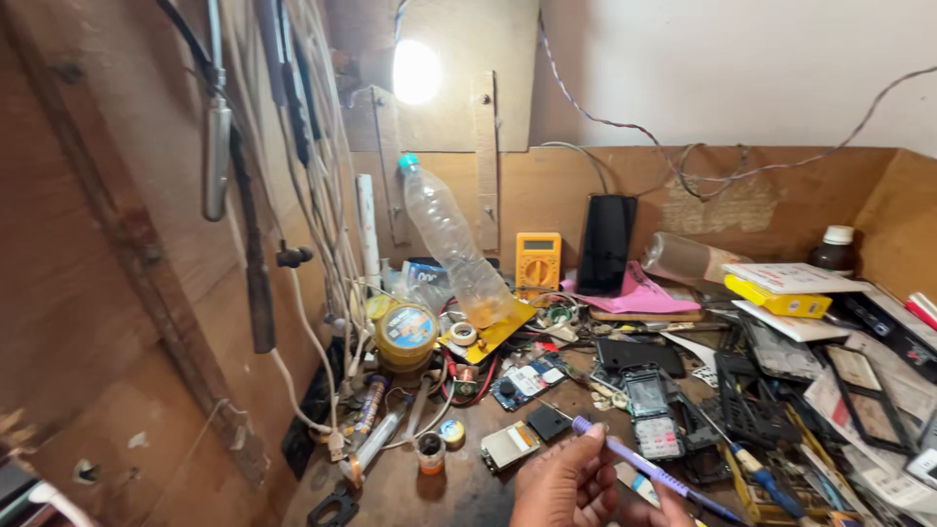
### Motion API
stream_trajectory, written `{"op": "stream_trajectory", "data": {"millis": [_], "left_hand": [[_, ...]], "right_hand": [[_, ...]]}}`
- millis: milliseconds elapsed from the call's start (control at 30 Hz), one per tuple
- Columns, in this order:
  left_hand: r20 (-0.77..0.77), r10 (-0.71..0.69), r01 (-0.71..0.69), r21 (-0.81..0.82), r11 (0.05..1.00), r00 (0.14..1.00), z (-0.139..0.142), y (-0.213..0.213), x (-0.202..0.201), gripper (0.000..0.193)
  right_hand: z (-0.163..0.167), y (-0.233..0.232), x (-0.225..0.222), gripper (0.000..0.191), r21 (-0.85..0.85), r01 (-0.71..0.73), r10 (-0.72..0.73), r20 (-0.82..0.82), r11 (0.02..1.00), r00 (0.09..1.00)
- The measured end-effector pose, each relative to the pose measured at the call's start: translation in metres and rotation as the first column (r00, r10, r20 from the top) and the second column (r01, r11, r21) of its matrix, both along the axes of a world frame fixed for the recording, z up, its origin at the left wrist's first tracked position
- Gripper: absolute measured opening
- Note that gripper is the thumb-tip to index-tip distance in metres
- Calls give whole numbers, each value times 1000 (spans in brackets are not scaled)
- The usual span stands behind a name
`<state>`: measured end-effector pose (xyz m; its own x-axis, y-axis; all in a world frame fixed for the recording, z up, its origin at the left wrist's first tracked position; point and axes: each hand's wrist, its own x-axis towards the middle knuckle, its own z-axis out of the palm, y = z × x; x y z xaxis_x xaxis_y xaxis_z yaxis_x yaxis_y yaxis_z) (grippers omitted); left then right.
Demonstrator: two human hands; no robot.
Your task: The person disassembles a small electronic device, likely a mobile phone, using a screwdriver and a plastic pry tool. They remove the back cover, unscrew internal components, and carefully separate the battery from the main body.
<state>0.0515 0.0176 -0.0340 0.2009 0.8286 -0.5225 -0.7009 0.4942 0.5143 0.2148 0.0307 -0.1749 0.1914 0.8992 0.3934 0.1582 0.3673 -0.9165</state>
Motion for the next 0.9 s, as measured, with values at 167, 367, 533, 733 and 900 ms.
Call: {"op": "stream_trajectory", "data": {"millis": [167, 367, 533, 733, 900], "left_hand": [[73, -6, -1, 93, 996, 997, -9, 7, 12, 13], [-37, -80, 85, 158, 984, 996, -11, 10, 12, 22], [-699, 297, 157, 507, 848, 651, 4, -2, -30, 14], [-539, 842, 523, 724, 450, 22, 30, 22, -74, 12], [-493, 835, 697, 510, 505, -244, 26, 55, -79, 6]], "right_hand": [[39, -16, -24, 59, 44, 158, -152, -117, 986, 981], [120, -35, -34, 36, -194, 264, -305, -222, 945, 926], [130, -51, -38, 29, -41, 348, -351, -109, 936, 930], [131, -49, -42, 14, -63, 354, -359, -171, 933, 917], [151, -67, -52, 14, -55, 321, -326, -188, 945, 927]]}}
